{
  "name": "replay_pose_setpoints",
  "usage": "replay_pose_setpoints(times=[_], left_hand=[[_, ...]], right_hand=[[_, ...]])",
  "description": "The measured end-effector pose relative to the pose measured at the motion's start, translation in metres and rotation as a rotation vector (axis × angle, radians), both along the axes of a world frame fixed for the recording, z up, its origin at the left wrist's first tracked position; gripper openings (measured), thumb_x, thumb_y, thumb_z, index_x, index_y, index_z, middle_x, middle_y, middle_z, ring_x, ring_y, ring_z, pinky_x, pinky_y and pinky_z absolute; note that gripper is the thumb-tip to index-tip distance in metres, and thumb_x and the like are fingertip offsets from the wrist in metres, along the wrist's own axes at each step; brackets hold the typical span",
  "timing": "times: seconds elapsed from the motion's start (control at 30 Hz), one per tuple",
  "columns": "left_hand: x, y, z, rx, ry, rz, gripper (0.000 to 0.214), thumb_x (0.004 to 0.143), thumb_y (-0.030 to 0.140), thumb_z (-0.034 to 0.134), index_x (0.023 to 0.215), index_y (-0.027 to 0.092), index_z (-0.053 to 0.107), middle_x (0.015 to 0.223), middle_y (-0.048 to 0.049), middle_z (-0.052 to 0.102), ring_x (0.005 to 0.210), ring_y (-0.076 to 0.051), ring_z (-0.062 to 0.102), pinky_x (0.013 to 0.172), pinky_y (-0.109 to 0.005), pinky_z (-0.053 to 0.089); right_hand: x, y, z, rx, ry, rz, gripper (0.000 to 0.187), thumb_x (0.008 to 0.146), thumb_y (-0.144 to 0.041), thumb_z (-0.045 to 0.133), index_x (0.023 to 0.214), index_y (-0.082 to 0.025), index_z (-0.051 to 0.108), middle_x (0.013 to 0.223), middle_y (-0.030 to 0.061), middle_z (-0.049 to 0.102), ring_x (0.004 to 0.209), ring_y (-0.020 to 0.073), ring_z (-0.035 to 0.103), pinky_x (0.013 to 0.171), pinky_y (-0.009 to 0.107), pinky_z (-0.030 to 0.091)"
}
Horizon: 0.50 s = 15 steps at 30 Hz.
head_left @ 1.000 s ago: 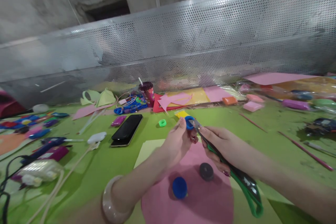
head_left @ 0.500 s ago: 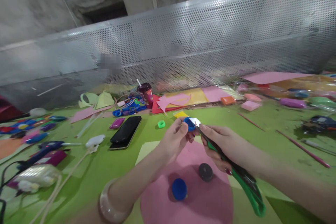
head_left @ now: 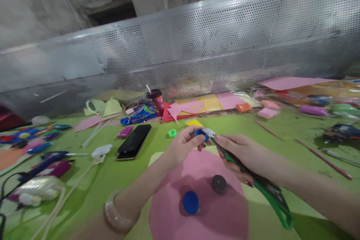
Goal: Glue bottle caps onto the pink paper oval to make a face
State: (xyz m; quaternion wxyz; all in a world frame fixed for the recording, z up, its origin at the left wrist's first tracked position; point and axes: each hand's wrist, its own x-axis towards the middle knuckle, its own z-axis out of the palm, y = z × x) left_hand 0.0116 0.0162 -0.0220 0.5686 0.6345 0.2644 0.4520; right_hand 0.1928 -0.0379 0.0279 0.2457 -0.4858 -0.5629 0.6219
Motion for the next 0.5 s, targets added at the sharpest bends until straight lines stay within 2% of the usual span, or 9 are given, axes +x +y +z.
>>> replay_pose_setpoints(times=[0.23, 0.5], left_hand=[[-0.0022, -0.0003, 0.0060, 0.028, 0.027, 0.055, 0.042, 0.071, 0.047, 0.071, 0.095, 0.014, 0.063, 0.076, -0.0048, 0.067, 0.064, -0.013, 0.057, 0.059, -0.025, 0.043], [-0.0013, -0.0048, 0.0096, 0.072, 0.153, 0.095, 0.029, 0.076, 0.038, 0.067, 0.092, 0.015, 0.064, 0.075, -0.0040, 0.066, 0.066, -0.014, 0.058, 0.060, -0.026, 0.045]], right_hand=[[-0.0019, -0.0019, 0.0051, 0.017, -0.063, -0.006, 0.040, 0.096, -0.046, 0.030, 0.067, -0.020, 0.039, 0.039, -0.0106, 0.035, 0.025, 0.0028, 0.032, 0.026, 0.013, 0.030], [-0.0022, 0.0019, -0.0010, 0.000, -0.046, 0.003, 0.038, 0.096, -0.046, 0.030, 0.069, -0.020, 0.039, 0.039, -0.0110, 0.034, 0.025, 0.0028, 0.032, 0.027, 0.013, 0.031]])
